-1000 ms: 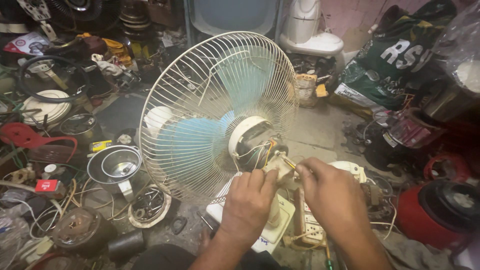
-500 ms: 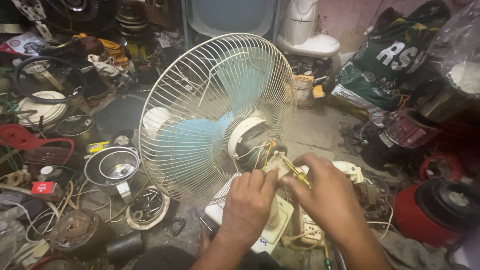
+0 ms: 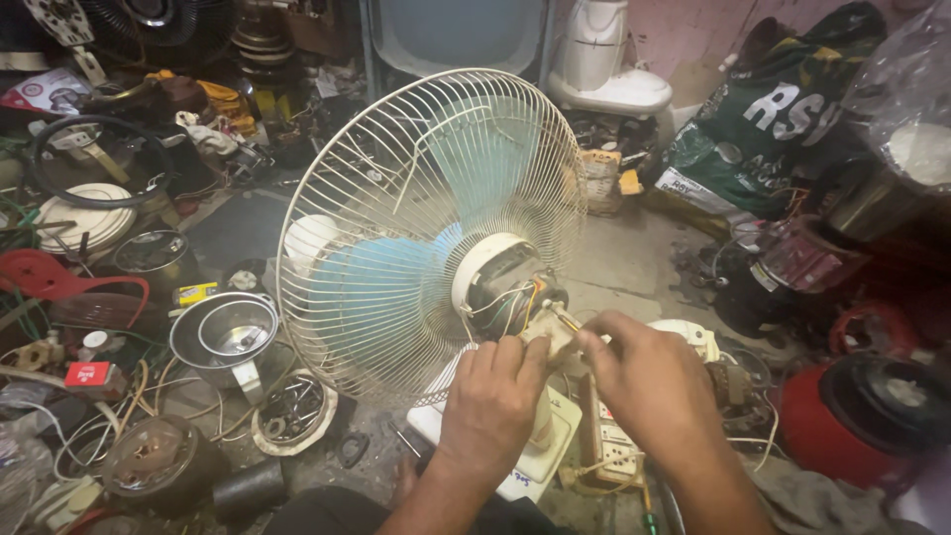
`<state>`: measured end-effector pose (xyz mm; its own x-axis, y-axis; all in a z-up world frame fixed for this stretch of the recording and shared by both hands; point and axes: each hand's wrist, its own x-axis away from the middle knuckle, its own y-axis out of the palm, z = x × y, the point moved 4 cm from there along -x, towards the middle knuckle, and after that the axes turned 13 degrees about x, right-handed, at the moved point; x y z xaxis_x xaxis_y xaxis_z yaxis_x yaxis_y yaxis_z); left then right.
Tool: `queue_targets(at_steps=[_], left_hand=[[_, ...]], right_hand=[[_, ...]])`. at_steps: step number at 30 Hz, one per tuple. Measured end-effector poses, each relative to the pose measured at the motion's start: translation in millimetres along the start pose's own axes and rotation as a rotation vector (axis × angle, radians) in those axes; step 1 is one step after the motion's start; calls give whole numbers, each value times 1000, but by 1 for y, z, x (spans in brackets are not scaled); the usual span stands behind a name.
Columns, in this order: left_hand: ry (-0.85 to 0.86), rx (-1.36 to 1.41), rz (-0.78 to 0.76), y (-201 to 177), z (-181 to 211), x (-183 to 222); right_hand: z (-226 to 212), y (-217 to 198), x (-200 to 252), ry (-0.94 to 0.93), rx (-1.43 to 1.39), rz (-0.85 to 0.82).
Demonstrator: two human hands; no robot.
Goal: The person is repairing a standing fan by manipulating its internal wiring and components. They use a screwdriver to adjust connections within the fan's motor housing while seated on the floor in a cluttered workshop.
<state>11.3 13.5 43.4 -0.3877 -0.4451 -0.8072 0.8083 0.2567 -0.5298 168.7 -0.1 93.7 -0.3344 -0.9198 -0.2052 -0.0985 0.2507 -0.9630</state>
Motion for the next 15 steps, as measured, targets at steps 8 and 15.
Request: queue_targets(at_steps=[8, 15], left_hand=[[-339, 391, 112, 27, -14, 31], [-1354, 1569, 31, 97, -35, 136]], right_hand=[[35, 23, 11, -58, -236, 165], [55, 136, 72, 40, -596, -75]])
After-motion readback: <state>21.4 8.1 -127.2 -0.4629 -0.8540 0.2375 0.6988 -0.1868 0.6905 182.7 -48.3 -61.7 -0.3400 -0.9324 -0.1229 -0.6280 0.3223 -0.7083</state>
